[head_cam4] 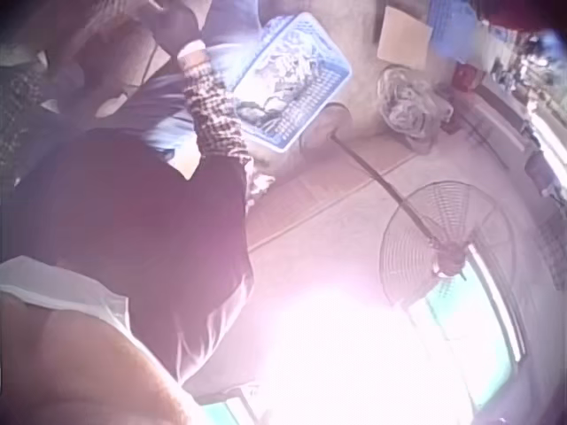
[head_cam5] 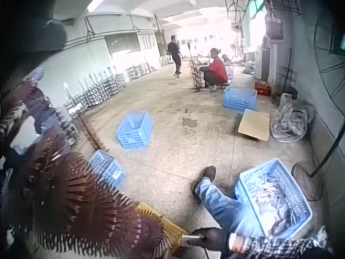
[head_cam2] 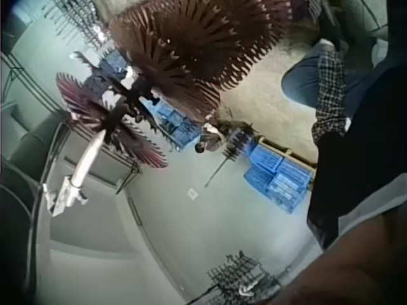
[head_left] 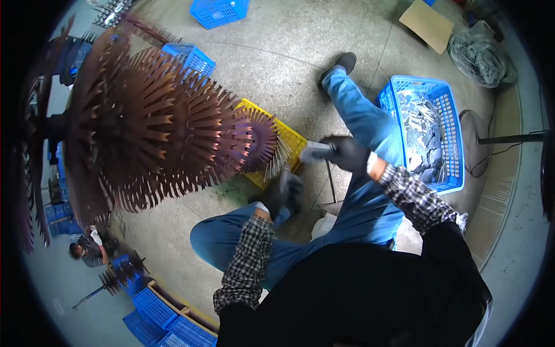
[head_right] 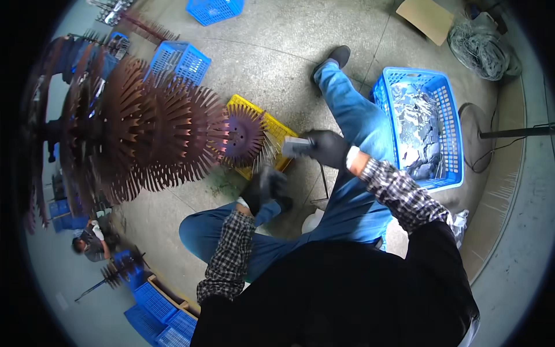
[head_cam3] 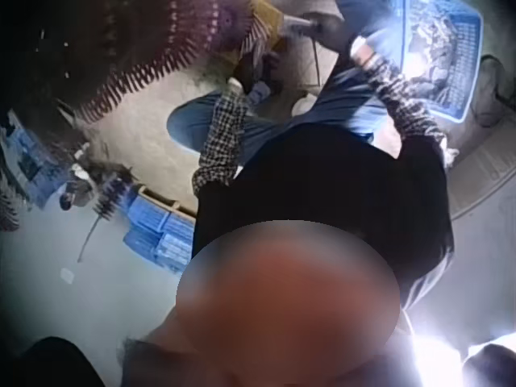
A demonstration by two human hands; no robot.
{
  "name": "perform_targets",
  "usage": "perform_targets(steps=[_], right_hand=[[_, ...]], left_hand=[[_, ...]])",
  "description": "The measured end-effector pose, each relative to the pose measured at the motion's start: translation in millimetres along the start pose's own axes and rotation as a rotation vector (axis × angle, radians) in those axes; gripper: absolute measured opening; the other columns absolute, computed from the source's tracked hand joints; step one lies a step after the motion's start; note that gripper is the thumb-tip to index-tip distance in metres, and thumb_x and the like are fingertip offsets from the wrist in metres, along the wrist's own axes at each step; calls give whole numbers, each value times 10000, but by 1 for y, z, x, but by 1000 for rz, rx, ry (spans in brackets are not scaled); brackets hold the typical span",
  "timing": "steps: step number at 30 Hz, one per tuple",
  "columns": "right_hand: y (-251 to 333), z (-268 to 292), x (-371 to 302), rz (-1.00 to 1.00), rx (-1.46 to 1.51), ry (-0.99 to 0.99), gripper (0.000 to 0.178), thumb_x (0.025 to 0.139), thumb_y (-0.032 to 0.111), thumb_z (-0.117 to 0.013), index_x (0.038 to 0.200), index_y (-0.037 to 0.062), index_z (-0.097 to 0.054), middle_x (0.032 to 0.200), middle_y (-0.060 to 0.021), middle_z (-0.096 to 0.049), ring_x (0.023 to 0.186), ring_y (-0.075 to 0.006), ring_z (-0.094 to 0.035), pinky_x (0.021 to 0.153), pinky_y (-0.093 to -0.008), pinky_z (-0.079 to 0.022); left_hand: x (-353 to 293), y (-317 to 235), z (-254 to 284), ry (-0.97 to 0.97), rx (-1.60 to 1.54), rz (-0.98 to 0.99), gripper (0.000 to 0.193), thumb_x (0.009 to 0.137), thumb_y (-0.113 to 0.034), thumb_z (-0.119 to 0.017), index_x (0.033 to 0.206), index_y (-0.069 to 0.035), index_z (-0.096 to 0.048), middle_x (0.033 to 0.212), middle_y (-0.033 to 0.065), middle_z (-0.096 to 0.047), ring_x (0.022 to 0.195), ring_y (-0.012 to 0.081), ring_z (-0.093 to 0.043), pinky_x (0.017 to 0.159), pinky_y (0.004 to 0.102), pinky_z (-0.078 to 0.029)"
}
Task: Assembling metal fan blades onto a central shaft to form an impeller.
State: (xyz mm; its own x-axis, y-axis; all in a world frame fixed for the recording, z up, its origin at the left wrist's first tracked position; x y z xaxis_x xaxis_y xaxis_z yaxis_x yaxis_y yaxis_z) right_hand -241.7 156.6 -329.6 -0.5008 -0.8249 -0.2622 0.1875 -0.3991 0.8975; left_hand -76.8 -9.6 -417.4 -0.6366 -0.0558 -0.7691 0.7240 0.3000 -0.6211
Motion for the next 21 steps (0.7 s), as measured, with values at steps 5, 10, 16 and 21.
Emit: perform_targets(steps=[5,10,16,21], right_hand=[[-77,-32,80,-108,-118,-191,405,973,391,-551,1030,21,-706,915,-179,-715,772,-356,-653,741,-419,-506],[-121,-72,134,-84,-178,-250,378,966,350,-535,1005,13,-703,923,-200,-716,792,-405,-648,751,-452,-503],[-142,-86,153,-157,-227,-172,383,950,336,-517,1038,10,-697,1021,-230,-709,920,-449,-657,804,-486,-508],[-147,-90,156,-168,-197,-160,393,956,346,-510,1046,11,-695,1035,-229,-707,917,-442,-658,808,-483,-510]], left_hand=[[25,-39,72,-542,798,-646,407,1024,-356,-461,1119,-20,-670,955,122,-722,750,323,-658,734,408,-521],[53,-58,71,-657,1167,-975,357,973,-246,-521,1230,-30,-643,1124,135,-689,868,332,-650,813,400,-515],[61,-66,60,-687,1392,-883,401,907,-153,-528,1284,-40,-611,1229,154,-646,961,370,-630,858,440,-503],[62,-70,61,-623,1367,-827,421,889,-139,-524,1291,-43,-606,1215,160,-652,956,374,-632,851,437,-503]])
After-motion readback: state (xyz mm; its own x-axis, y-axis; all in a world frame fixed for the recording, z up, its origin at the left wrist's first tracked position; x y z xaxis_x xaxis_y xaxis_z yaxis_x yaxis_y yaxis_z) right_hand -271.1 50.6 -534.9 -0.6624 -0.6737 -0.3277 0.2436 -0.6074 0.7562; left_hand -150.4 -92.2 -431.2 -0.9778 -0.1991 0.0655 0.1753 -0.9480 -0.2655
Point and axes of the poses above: each hand's wrist, its own x-axis towards the middle knuckle, its own z-axis out of the back of the hand, y = z × x, the point moved 6 cm from there along x, towards the middle knuckle
